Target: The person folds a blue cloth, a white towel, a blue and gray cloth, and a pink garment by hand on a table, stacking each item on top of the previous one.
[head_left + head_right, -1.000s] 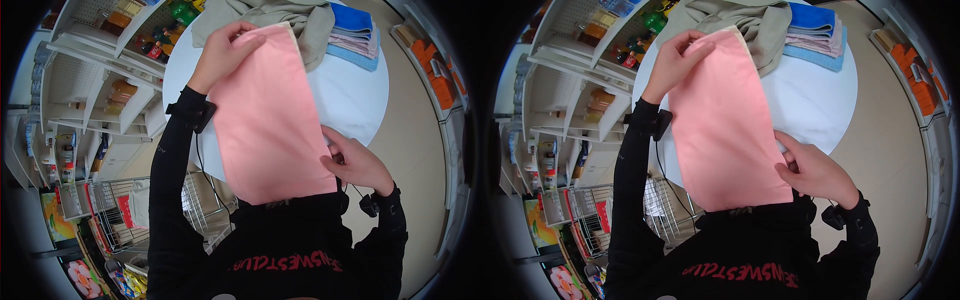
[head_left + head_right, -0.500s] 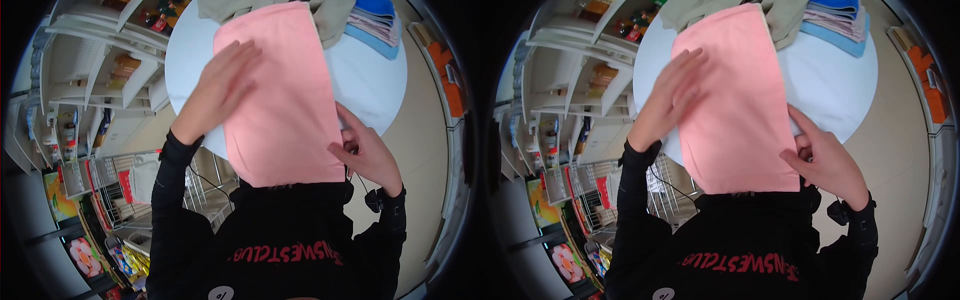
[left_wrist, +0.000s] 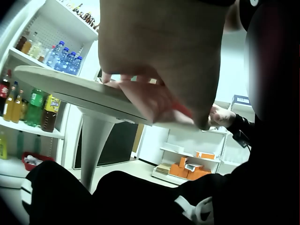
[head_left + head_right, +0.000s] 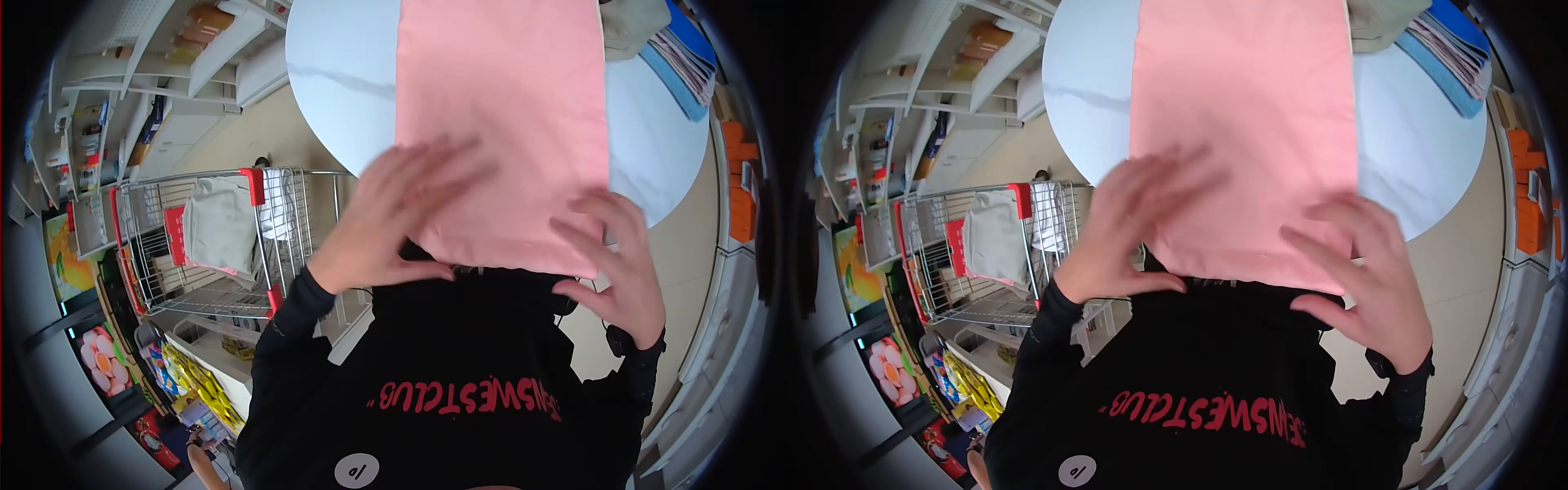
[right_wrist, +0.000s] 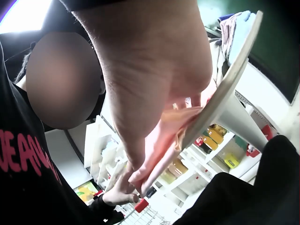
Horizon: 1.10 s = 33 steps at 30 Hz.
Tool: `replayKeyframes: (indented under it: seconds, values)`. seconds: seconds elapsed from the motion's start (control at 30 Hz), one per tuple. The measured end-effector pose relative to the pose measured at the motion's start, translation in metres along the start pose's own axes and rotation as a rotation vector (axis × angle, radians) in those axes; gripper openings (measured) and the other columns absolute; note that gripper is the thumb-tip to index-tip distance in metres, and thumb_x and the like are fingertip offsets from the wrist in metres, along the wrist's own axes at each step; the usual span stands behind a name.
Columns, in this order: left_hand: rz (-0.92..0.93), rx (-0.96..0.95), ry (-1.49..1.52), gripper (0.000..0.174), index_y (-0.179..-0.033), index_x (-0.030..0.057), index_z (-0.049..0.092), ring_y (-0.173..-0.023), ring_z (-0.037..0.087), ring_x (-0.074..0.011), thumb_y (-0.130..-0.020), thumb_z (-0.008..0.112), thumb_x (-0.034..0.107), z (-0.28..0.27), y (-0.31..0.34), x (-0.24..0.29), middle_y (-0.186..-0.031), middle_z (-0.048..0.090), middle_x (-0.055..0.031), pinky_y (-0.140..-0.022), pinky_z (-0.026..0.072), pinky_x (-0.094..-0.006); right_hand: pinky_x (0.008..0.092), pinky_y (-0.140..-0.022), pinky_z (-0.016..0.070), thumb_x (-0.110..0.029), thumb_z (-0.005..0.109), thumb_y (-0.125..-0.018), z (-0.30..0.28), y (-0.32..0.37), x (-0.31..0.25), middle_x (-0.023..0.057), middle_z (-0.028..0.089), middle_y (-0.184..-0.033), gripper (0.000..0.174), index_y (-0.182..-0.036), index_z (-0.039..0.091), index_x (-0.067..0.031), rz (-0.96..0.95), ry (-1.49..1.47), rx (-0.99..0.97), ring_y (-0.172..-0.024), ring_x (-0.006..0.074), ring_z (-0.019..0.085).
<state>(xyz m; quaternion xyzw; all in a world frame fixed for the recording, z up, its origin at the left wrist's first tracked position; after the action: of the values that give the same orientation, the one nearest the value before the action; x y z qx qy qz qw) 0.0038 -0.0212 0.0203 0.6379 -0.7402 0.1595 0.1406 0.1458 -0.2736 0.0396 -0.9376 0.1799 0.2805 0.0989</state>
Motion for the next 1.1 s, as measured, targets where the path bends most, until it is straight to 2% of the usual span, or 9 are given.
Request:
replayKeyframes:
  seconds: [0.1,0.23,0.43,0.6,0.67,0.77,0.93,1.0,1.1]
  values:
    - [0.013,0.030,-0.025,0.071,-0.150,0.0172,0.055,-0.150,0.039,-0.0293,-0.084,0.073,0.036,0.019,0.004,0.008,-0.161,0.044,-0.0074,-0.123,0.0270,-0.0577,0.0447,-0.108,0.0415,-0.023,0.084,-0.071,0.018,-0.011,-0.010,0.0100,0.051,-0.151,0.080,-0.146,0.058,-0.0150,-0.012,0.003,-0.179,-0.138,0.0316,0.047]
    - [0.049,0.052,-0.127,0.068,-0.144,0.0191,0.062,-0.146,0.045,-0.0266,-0.078,0.074,0.030,0.024,0.014,0.005,-0.156,0.052,-0.0038,-0.123,0.0293,-0.0577,0.0466,-0.115,0.0394,-0.018,0.082,-0.068,0.027,-0.011,-0.006,0.0075,0.048,-0.158,0.080,-0.145,0.059,-0.0153,-0.001,0.118,-0.203,-0.148,0.0319,0.041]
    - [0.109,0.145,-0.316,0.066,-0.141,0.0231,0.064,-0.141,0.051,-0.0221,-0.076,0.075,0.023,0.019,0.048,-0.014,-0.153,0.055,0.0004,-0.122,0.0342,-0.0512,0.0459,-0.113,0.0418,-0.009,0.077,-0.066,0.035,-0.006,-0.004,0.0054,0.052,-0.154,0.080,-0.144,0.060,-0.0167,-0.002,0.185,-0.159,-0.145,0.0295,0.045]
    - [0.132,0.073,-0.209,0.063,-0.139,0.0251,0.066,-0.140,0.052,-0.0197,-0.077,0.073,0.022,0.015,0.047,-0.009,-0.152,0.057,0.0023,-0.121,0.0369,-0.0456,0.0439,-0.111,0.0443,-0.002,0.073,-0.068,0.036,-0.006,-0.005,0.0037,0.054,-0.152,0.077,-0.142,0.062,-0.0178,-0.040,0.249,-0.124,-0.143,0.0273,0.049]
    - [0.048,0.059,-0.197,0.059,-0.137,0.0247,0.067,-0.138,0.054,-0.0191,-0.079,0.072,0.022,0.013,0.042,-0.019,-0.150,0.058,0.0036,-0.119,0.0390,-0.0441,0.0433,-0.111,0.0451,0.000,0.072,-0.068,0.034,-0.007,-0.004,0.0033,0.055,-0.152,0.076,-0.142,0.063,-0.0180,-0.052,0.279,-0.115,-0.142,0.0270,0.050]
    - [0.045,0.088,-0.214,0.056,-0.135,0.0234,0.069,-0.135,0.056,-0.0193,-0.079,0.073,0.025,0.011,0.040,-0.028,-0.147,0.060,0.0042,-0.117,0.0406,-0.0428,0.0394,-0.108,0.0480,0.002,0.067,-0.079,0.031,-0.005,-0.004,0.0006,0.061,-0.145,0.059,-0.135,0.068,-0.0183,-0.149,0.331,-0.045,-0.136,0.0238,0.056]
    - [0.181,0.176,-0.185,0.049,-0.128,0.0189,0.073,-0.127,0.060,-0.0206,-0.080,0.077,0.029,0.008,0.039,-0.032,-0.137,0.067,0.0015,-0.112,0.0431,-0.0421,0.0421,-0.108,0.0470,-0.005,0.065,-0.081,0.022,0.000,0.004,0.0019,0.067,-0.137,0.044,-0.123,0.074,-0.0149,-0.207,0.195,0.000,-0.133,0.0271,0.059]
    - [0.230,0.182,-0.156,0.047,-0.126,0.0177,0.074,-0.125,0.061,-0.0208,-0.080,0.077,0.029,0.000,0.042,-0.032,-0.134,0.069,0.0003,-0.111,0.0437,-0.0422,0.0407,-0.102,0.0501,-0.010,0.065,-0.083,0.014,0.004,0.001,0.0035,0.073,-0.124,0.031,-0.112,0.077,-0.0119,-0.275,0.122,0.016,-0.123,0.0272,0.066]
    - [0.268,0.010,0.257,0.040,-0.121,0.0146,0.075,-0.124,0.062,-0.0200,-0.082,0.075,0.023,-0.011,0.055,-0.025,-0.129,0.071,-0.0049,-0.110,0.0449,-0.0414,0.0395,-0.096,0.0530,-0.013,0.066,-0.084,0.002,0.013,-0.008,0.0053,0.077,-0.110,0.022,-0.102,0.078,-0.0092,-0.293,-0.020,0.025,-0.112,0.0273,0.071]
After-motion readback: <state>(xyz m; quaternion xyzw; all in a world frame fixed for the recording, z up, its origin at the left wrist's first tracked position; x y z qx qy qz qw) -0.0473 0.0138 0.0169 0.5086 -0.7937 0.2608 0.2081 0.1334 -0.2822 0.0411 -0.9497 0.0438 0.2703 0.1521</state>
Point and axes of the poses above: each hand's wrist, its own y-axis away from the middle knuckle, its own z-axis out of the palm, x = y × z, the point moved 4 cm from there along -y, towards the middle knuckle
